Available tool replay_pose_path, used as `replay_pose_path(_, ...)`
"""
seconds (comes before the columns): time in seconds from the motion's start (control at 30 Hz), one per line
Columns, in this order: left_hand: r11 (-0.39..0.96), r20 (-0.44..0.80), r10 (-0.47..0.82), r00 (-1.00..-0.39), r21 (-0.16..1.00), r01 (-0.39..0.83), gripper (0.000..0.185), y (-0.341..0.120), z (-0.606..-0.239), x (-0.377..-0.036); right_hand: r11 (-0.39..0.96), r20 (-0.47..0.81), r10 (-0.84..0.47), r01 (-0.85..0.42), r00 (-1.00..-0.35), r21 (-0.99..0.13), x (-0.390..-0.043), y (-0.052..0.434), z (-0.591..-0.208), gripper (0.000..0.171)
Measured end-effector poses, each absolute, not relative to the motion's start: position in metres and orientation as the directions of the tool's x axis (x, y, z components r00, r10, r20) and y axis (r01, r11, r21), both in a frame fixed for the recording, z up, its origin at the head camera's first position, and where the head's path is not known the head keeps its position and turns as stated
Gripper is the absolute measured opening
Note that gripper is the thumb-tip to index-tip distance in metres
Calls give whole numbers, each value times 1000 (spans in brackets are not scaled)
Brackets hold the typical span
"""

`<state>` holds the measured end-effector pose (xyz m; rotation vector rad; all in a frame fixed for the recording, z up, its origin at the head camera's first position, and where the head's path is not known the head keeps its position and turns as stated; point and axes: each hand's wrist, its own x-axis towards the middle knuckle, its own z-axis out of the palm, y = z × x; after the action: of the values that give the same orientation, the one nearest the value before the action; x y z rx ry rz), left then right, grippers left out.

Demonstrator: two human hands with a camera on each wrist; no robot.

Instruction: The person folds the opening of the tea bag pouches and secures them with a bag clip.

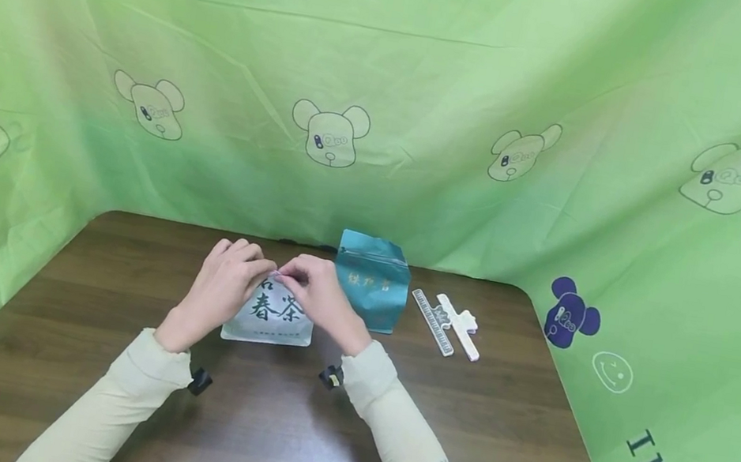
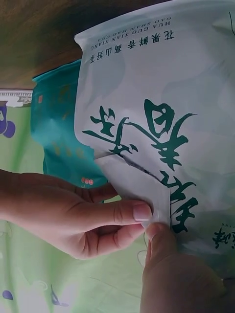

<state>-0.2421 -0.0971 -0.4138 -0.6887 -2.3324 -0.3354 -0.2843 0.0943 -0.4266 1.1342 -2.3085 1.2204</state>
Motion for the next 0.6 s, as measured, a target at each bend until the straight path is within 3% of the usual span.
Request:
replay_pose_path(0.3, 825, 687, 378, -621, 56, 563, 5, -97, -413, -241, 285, 588, -513, -770, -626, -571, -290, 99, -430, 7)
replay_pose_path(0.6, 840, 692, 378, -615, 22, 542, 6, -96, -416, -242, 247, 589, -482, -746, -648, -618, -288, 100, -439, 11)
